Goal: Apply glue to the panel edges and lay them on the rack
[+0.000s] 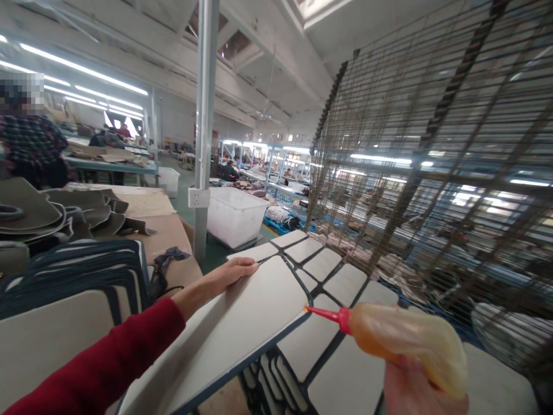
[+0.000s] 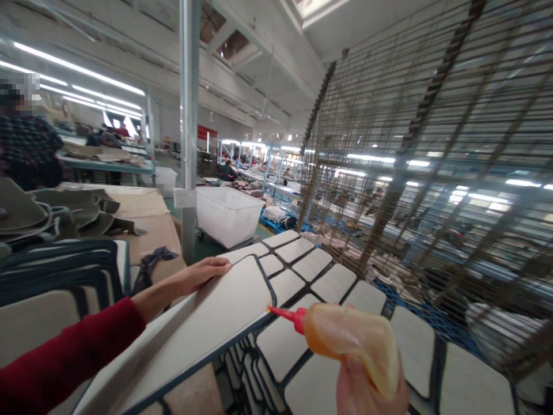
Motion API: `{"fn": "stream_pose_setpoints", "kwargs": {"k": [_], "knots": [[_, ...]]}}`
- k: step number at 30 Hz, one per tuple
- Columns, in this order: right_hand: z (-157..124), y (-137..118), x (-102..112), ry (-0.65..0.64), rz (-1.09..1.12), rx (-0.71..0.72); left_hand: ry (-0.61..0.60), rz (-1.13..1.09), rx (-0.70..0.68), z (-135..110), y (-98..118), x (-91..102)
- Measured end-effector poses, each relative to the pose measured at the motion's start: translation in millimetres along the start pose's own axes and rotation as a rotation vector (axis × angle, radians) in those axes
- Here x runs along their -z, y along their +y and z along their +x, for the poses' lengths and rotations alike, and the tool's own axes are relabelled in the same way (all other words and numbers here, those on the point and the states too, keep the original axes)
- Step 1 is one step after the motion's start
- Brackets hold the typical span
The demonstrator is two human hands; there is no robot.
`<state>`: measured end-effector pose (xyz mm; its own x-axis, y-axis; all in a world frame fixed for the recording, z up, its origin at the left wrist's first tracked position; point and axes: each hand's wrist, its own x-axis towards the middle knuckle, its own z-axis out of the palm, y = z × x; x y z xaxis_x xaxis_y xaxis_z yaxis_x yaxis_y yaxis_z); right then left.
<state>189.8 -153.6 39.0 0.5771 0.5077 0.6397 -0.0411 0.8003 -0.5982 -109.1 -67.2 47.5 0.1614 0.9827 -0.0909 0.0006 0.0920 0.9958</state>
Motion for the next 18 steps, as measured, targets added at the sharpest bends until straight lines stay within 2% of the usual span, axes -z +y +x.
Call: {"fn": "stream_pose_setpoints", "kwargs": {"k": [5, 11, 15, 18], "knots": [[-0.6, -1.3, -11.2, 0.060, 0.143, -0.028, 0.036, -0.099, -0.004, -4.7, -7.5, -2.8], [-0.7, 8.0, -9.1, 0.024, 0.075, -0.049, 0.021, -0.188, 0.009, 0.2, -27.5, 1.7], [1.9, 19.6, -1.9, -0.051, 0.067, -0.049, 0.033, -0.240, 0.030, -3.3, -31.3, 2.6], [3.6, 29.9, 3.5, -0.017, -0.025, -0.089, 0.026, -0.282, 0.052, -7.7, -32.2, 3.6]]}}
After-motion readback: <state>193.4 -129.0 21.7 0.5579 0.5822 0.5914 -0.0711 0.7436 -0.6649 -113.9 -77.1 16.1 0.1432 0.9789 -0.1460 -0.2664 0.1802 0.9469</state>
